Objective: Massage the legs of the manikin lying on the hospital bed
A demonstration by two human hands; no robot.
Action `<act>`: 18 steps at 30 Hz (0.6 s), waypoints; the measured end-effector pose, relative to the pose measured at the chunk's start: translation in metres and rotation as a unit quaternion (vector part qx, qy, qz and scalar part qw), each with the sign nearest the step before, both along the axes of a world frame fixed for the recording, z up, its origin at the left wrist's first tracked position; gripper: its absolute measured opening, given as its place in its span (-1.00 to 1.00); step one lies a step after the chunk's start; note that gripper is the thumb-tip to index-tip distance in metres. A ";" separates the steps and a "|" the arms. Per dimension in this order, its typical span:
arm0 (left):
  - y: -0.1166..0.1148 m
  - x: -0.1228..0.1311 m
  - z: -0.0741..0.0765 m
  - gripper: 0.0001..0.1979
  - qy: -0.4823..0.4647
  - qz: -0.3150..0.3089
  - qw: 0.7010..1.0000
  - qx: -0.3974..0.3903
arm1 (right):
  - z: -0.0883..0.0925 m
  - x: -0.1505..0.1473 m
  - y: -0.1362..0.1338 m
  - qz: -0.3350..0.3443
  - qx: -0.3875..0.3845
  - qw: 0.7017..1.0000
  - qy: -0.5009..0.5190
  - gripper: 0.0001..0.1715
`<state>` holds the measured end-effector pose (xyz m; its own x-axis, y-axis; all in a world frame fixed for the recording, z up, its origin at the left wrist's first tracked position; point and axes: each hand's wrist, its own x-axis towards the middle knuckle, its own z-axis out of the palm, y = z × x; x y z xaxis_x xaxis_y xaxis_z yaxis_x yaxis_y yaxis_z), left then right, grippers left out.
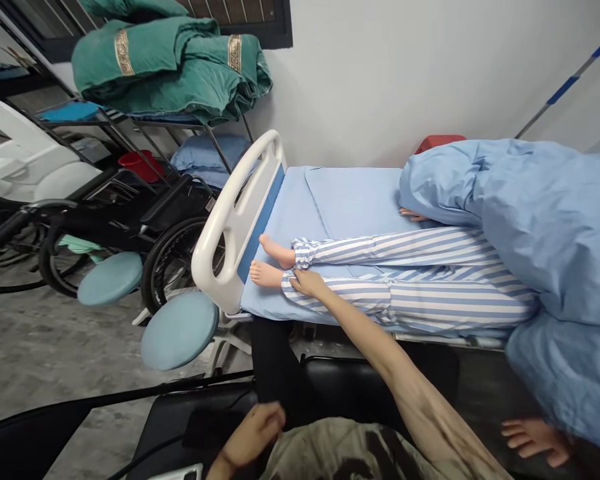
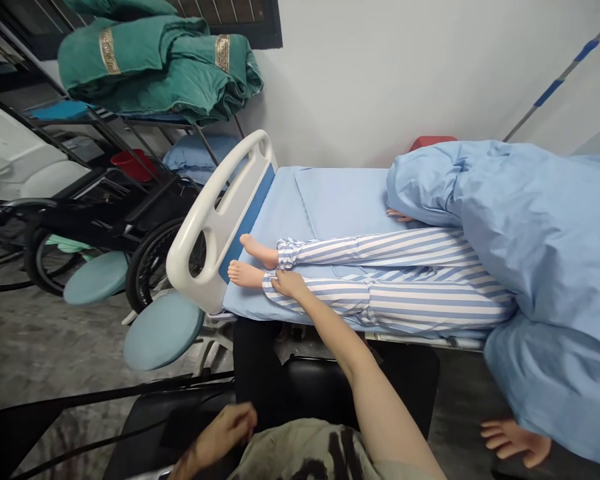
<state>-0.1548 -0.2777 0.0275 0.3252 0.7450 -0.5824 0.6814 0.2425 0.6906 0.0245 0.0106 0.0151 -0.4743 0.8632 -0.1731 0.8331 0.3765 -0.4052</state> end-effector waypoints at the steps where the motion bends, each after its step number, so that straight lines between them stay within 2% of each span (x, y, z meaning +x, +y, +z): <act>1: 0.018 0.017 0.005 -0.83 -0.031 0.020 0.999 0.033 | 0.001 0.000 0.000 -0.001 -0.001 1.000 0.002 -0.50; 4: 0.092 0.063 0.032 -0.77 -0.073 0.066 0.977 0.187 | 0.004 0.002 0.003 -0.002 -0.007 1.000 0.022 -0.52; 7: 0.171 0.092 0.057 -0.81 -0.121 0.106 0.948 0.273 | 0.013 0.014 0.010 0.017 -0.015 0.998 0.053 -0.58; 9: 0.218 0.103 0.064 -0.83 -0.125 0.129 0.934 0.308 | 0.021 0.030 0.016 0.057 -0.022 0.996 0.066 -0.62; 11: 0.256 0.110 0.059 -0.82 -0.110 0.119 0.925 0.344 | 0.027 0.050 0.020 0.059 -0.010 0.996 0.064 -0.63; 13: 0.287 0.112 0.047 -0.80 -0.075 0.120 0.920 0.366 | 0.029 0.071 0.021 0.005 0.014 0.999 0.046 -0.59; 15: 0.312 0.111 0.032 -0.79 -0.041 0.131 0.917 0.375 | 0.027 0.088 0.019 -0.045 0.021 0.999 0.023 -0.57; 18: 0.340 0.104 0.013 -0.81 -0.037 0.149 0.908 0.390 | 0.017 0.098 0.015 -0.075 0.003 0.996 0.050 -0.69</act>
